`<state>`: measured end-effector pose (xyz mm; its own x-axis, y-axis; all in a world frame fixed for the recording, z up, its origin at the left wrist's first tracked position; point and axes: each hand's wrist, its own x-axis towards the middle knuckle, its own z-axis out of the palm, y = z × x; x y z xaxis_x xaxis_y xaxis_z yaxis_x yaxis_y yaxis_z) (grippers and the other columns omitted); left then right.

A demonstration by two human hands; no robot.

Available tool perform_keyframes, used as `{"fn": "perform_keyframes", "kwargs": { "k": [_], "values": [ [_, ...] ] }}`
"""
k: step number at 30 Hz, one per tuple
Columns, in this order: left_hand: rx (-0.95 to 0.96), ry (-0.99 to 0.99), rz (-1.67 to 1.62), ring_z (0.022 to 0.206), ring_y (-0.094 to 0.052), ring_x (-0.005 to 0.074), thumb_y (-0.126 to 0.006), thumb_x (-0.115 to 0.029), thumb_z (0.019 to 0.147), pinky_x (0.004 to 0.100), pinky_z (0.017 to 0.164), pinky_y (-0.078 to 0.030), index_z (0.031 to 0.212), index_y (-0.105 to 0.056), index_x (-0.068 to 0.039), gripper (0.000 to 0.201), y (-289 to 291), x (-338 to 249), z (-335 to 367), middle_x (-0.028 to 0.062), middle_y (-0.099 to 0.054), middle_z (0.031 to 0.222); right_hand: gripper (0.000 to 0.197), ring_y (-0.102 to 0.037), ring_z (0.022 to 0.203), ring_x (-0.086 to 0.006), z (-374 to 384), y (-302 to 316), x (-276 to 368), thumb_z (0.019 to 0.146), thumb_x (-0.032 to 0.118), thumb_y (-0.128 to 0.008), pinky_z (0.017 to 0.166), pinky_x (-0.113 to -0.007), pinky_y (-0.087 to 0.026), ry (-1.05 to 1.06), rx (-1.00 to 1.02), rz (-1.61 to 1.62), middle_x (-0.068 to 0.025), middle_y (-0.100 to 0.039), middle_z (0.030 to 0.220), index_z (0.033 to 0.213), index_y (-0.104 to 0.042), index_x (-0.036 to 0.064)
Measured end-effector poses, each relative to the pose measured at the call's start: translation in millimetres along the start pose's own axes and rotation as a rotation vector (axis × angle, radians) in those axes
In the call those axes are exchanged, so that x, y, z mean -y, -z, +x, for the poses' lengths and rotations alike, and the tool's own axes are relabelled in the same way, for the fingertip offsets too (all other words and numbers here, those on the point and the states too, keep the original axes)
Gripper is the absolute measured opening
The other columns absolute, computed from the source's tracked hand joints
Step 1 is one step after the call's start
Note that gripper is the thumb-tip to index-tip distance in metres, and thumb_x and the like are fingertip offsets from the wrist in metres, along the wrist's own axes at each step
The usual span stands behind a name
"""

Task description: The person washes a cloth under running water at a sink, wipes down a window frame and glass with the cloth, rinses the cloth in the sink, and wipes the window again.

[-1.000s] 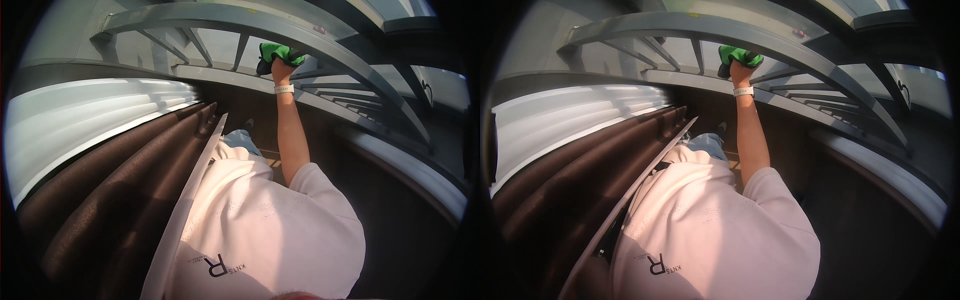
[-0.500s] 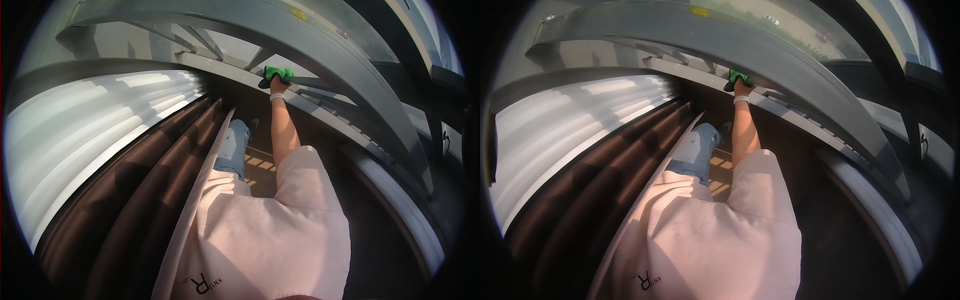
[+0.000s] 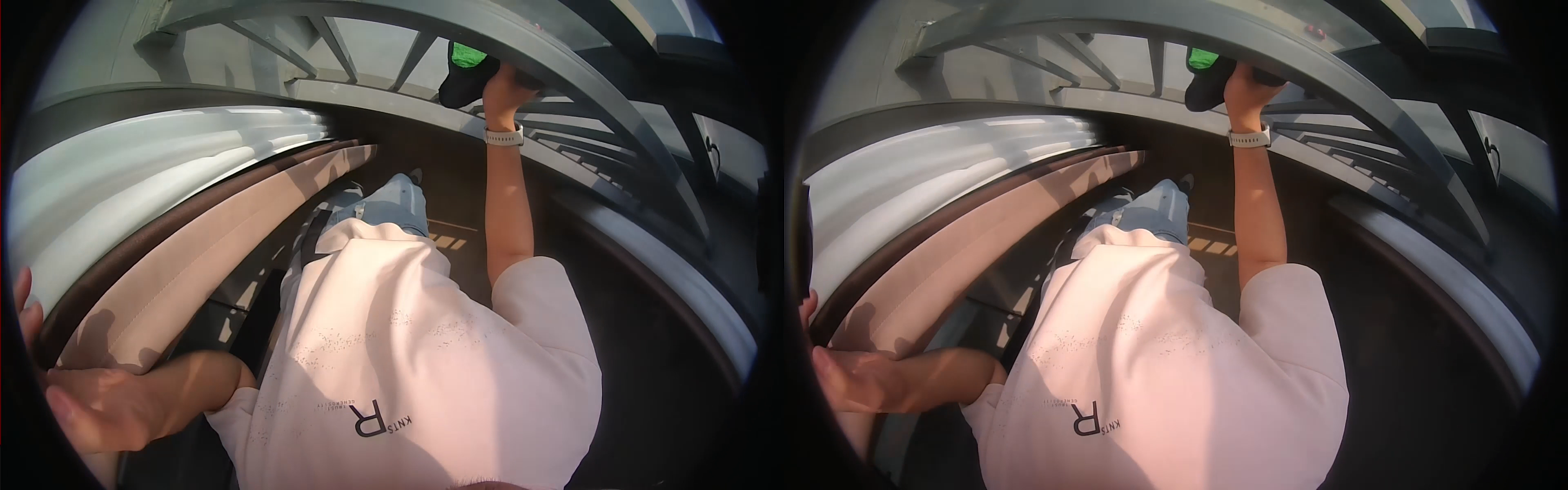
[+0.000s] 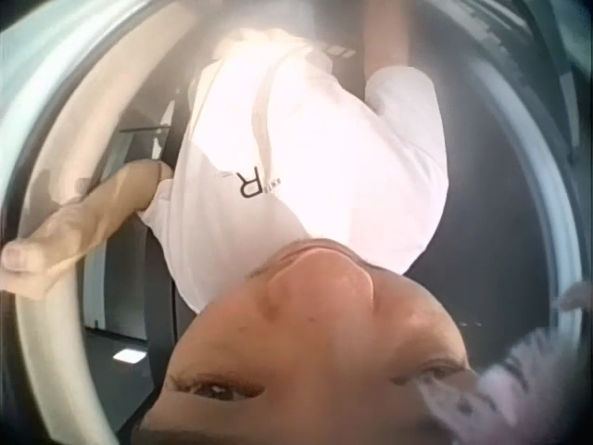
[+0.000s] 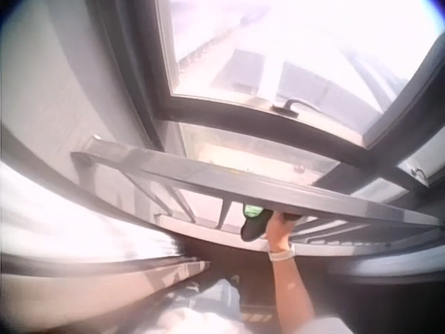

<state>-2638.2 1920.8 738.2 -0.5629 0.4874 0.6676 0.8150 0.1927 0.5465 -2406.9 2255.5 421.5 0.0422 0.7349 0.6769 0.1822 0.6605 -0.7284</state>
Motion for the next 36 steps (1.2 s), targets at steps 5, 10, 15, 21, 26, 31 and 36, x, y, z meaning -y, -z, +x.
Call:
{"fn": "perform_keyframes", "kwargs": {
  "k": [5, 10, 15, 21, 26, 31, 36],
  "values": [
    [0.339, -0.006, 1.283, 0.117, -0.064, 0.0206, -0.056, -0.051, 0.098, 0.0600, 0.122, -0.009, 0.125, -0.069, -0.017, 0.046, 55, 55, -7, -0.0022, -0.073, 0.119, 0.025, -0.064, 0.101, -0.0343, -132, 17, -148, 0.087, 0.018, -0.072, 0.093, -0.046, -0.047, -0.312, -0.027, -0.268, -0.0173, -0.068, 0.108, 0.104, -0.067, -0.0008],
    [0.198, 0.374, 1.126, 0.097, -0.073, 0.0202, -0.054, -0.054, 0.099, 0.0558, 0.123, 0.005, 0.130, -0.067, -0.022, 0.046, 160, 108, -15, -0.0035, -0.075, 0.117, 0.018, -0.068, 0.083, -0.0386, -132, 5, -115, 0.086, 0.015, -0.073, 0.078, -0.044, -0.051, -0.442, -0.031, -0.262, -0.0194, -0.070, 0.084, 0.090, -0.066, -0.0010],
    [-0.267, -0.029, 0.705, 0.082, -0.071, 0.0246, -0.058, -0.039, 0.099, 0.0409, 0.100, -0.049, 0.106, -0.070, 0.005, 0.046, 166, 138, -9, 0.0134, -0.076, 0.093, 0.022, -0.066, 0.102, -0.0305, -129, 30, -44, 0.095, 0.011, -0.066, 0.089, -0.042, -0.050, -0.190, 0.076, -0.399, -0.0163, -0.070, 0.111, 0.113, -0.066, -0.0019],
    [-0.255, -0.813, -0.079, 0.047, -0.044, 0.0188, -0.048, -0.017, 0.087, 0.0296, 0.054, -0.038, 0.062, -0.052, -0.008, 0.027, 8, 187, -14, 0.0040, -0.051, 0.055, 0.028, -0.059, 0.112, -0.0331, -152, -32, 62, 0.102, 0.007, -0.056, 0.102, -0.044, -0.044, -0.063, 0.104, -0.378, -0.0159, -0.065, 0.122, 0.128, -0.062, -0.0010],
    [0.088, -0.767, -0.108, 0.049, -0.054, 0.0242, -0.052, -0.008, 0.078, 0.0304, 0.053, -0.048, 0.066, -0.061, -0.004, 0.015, -31, 174, 36, 0.0072, -0.056, 0.059, 0.045, -0.061, 0.106, -0.0260, -137, -66, 99, 0.081, 0.021, -0.086, 0.090, -0.037, -0.049, 0.039, 0.264, -0.302, -0.0114, -0.064, 0.116, 0.117, -0.064, 0.0044],
    [0.093, -0.709, 0.085, 0.048, -0.053, 0.0241, -0.055, -0.008, 0.080, 0.0301, 0.050, -0.045, 0.068, -0.064, -0.004, 0.015, -70, 199, 84, 0.0069, -0.056, 0.058, 0.042, -0.062, 0.103, -0.0185, -29, -161, 103, 0.086, 0.012, -0.081, 0.094, -0.035, -0.050, -0.240, -0.222, 0.127, -0.0091, -0.066, 0.111, 0.118, -0.058, -0.0038],
    [0.088, -0.512, 0.267, 0.057, -0.053, 0.0264, -0.060, -0.012, 0.087, 0.0363, 0.059, -0.044, 0.072, -0.067, -0.001, 0.020, -115, 252, 104, 0.0083, -0.059, 0.063, 0.056, -0.055, 0.115, -0.0173, -34, -149, 7, 0.092, 0.028, -0.074, 0.101, -0.034, -0.045, -0.381, -0.140, 0.503, -0.0102, -0.058, 0.130, 0.133, -0.048, 0.0004]
  ]
}}
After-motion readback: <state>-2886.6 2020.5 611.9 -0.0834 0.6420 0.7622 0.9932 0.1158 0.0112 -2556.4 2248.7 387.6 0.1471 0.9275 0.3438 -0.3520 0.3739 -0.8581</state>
